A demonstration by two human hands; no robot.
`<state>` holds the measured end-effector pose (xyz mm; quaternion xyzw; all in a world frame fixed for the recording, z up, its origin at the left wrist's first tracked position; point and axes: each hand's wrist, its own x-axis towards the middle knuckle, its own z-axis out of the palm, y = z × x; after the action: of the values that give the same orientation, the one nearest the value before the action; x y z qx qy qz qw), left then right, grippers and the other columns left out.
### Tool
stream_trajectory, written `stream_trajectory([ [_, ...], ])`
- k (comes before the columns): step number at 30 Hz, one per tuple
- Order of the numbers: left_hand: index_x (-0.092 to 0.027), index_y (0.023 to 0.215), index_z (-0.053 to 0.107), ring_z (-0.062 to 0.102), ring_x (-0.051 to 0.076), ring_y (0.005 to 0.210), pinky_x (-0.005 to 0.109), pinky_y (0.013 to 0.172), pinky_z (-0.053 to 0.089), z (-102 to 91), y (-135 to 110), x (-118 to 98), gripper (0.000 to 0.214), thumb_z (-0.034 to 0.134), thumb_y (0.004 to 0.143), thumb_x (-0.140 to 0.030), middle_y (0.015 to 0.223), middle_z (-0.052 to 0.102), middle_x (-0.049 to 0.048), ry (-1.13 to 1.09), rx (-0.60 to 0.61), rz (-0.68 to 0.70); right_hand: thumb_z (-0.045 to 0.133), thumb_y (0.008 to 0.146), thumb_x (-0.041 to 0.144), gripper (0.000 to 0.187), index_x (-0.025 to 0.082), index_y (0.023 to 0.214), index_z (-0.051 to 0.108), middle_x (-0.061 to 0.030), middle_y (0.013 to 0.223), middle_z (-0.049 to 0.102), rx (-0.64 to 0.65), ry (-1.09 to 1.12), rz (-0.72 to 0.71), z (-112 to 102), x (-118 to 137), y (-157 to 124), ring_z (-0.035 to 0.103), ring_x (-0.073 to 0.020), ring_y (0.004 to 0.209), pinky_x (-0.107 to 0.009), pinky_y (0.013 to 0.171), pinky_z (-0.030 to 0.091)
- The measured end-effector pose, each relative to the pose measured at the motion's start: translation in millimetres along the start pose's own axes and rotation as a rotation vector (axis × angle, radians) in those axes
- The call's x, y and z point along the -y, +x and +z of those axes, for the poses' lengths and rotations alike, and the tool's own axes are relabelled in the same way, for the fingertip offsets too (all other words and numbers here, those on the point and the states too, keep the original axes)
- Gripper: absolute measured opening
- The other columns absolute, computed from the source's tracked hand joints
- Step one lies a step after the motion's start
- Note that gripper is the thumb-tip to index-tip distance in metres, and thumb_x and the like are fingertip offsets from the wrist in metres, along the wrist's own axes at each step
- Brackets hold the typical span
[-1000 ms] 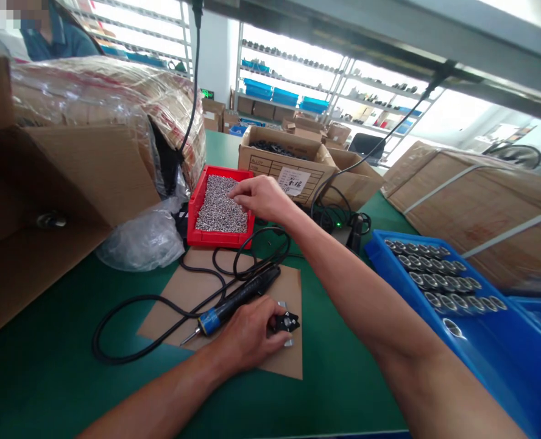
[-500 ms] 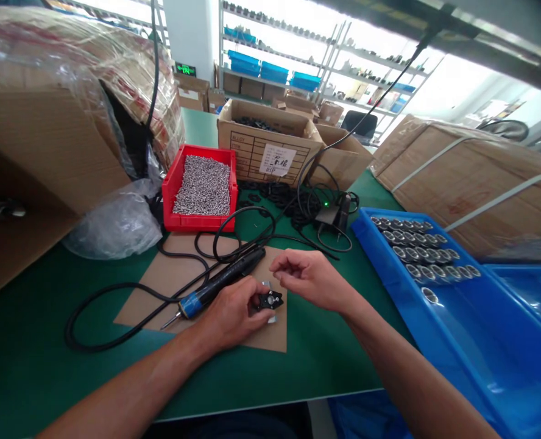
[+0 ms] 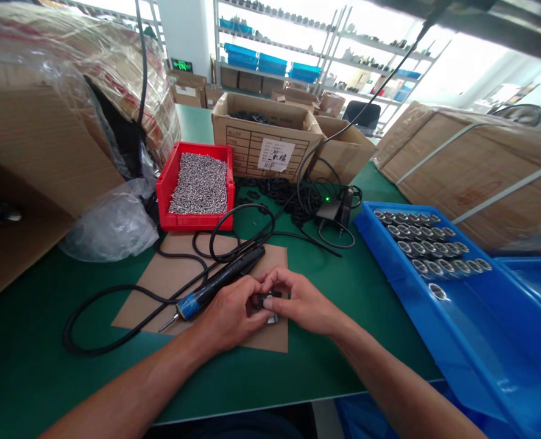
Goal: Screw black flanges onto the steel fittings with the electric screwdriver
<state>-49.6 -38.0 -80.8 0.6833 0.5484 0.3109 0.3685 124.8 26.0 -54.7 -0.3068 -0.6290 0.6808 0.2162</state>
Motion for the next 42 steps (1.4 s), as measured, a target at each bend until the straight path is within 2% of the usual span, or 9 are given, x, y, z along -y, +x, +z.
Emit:
stream_trajectory([
  [6,-0.019,0.088,0.059,0.051,0.011,0.067,0.024,0.061,0.04,0.9,-1,1,0.013,0.065,0.081,-0.028,0.079,0.057,-0.0013,-0.015,-0.02,0.011,0.068,0.067,0.017,0.021,0.018,0.078,0.05,-0.0024,0.101,0.063,-0.141,0.295,0.167,17,-7,1,0.058,-0.0149,0.087,-0.027,0.073,0.044],
  [12,-0.019,0.09,0.061,0.051,0.011,0.066,0.024,0.06,0.041,1.7,1,1,0.012,0.064,0.083,-0.028,0.077,0.056,-0.0009,0.005,-0.022,0.034,0.066,0.063,0.013,0.022,0.019,0.078,0.05,-0.001,0.105,0.063,-0.204,0.373,0.176,24,-7,-2,0.058,-0.0133,0.085,-0.025,0.069,0.044],
  [18,-0.019,0.095,0.064,0.052,0.011,0.066,0.023,0.061,0.042,-1.6,0,0,0.018,0.066,0.083,-0.032,0.08,0.059,-0.0005,-0.033,0.021,-0.007,0.077,0.071,0.028,0.031,0.02,0.094,0.058,-0.0063,0.123,0.061,-0.134,0.26,0.013,7,-27,-10,0.06,-0.0191,0.108,-0.035,0.094,0.047],
  [23,-0.019,0.096,0.064,0.053,0.012,0.068,0.025,0.063,0.042,-3.6,2,-4,0.017,0.067,0.082,-0.029,0.081,0.061,-0.0002,0.025,0.051,-0.057,0.087,0.062,0.028,0.051,0.023,0.108,0.068,-0.0091,0.132,0.061,-0.073,0.142,-0.067,-10,-46,-14,0.054,-0.0246,0.126,-0.044,0.111,0.039],
  [28,-0.024,0.106,0.065,0.056,0.012,0.07,0.024,0.065,0.044,-29.3,4,-16,0.02,0.062,0.086,-0.026,0.085,0.06,-0.0008,0.109,0.174,0.045,0.087,0.062,0.028,0.04,0.021,0.099,0.073,-0.0102,0.127,0.065,-0.135,0.157,-0.122,-9,-52,-14,0.06,-0.0243,0.12,-0.045,0.108,0.043],
  [31,-0.024,0.109,0.065,0.059,0.013,0.076,0.025,0.069,0.047,-49.9,7,-20,0.023,0.058,0.087,-0.027,0.093,0.062,0.0019,0.271,-0.026,0.118,0.086,0.063,0.029,0.039,0.02,0.098,0.073,-0.0111,0.128,0.064,-0.149,0.138,-0.132,-7,-52,-16,0.061,-0.0243,0.118,-0.043,0.105,0.045],
  [33,-0.023,0.111,0.063,0.062,0.018,0.085,0.031,0.076,0.049,-56.9,10,-19,0.027,0.058,0.087,-0.034,0.1,0.063,0.0047,0.494,-0.127,0.047,0.086,0.063,0.031,0.04,0.019,0.099,0.072,-0.0117,0.128,0.064,-0.167,0.092,-0.134,-8,-52,-16,0.062,-0.0245,0.115,-0.043,0.104,0.047],
  [37,-0.022,0.122,0.058,0.062,0.029,0.099,0.041,0.087,0.047,-52.7,16,-15,0.041,0.058,0.084,-0.038,0.107,0.065,0.0091,0.838,0.031,-0.148,0.085,0.064,0.032,0.042,0.018,0.101,0.072,-0.0124,0.126,0.065,-0.187,0.017,-0.128,-10,-49,-10,0.065,-0.0249,0.11,-0.043,0.1,0.05],
  [42,-0.021,0.122,0.058,0.064,0.028,0.098,0.04,0.086,0.048,-52.3,21,-12,0.042,0.057,0.081,-0.034,0.109,0.066,0.0082,0.677,-0.036,-0.27,0.084,0.065,0.032,0.041,0.016,0.101,0.072,-0.0123,0.118,0.069,-0.134,-0.128,-0.211,-15,-43,-2,0.066,-0.0246,0.108,-0.041,0.098,0.051],
])
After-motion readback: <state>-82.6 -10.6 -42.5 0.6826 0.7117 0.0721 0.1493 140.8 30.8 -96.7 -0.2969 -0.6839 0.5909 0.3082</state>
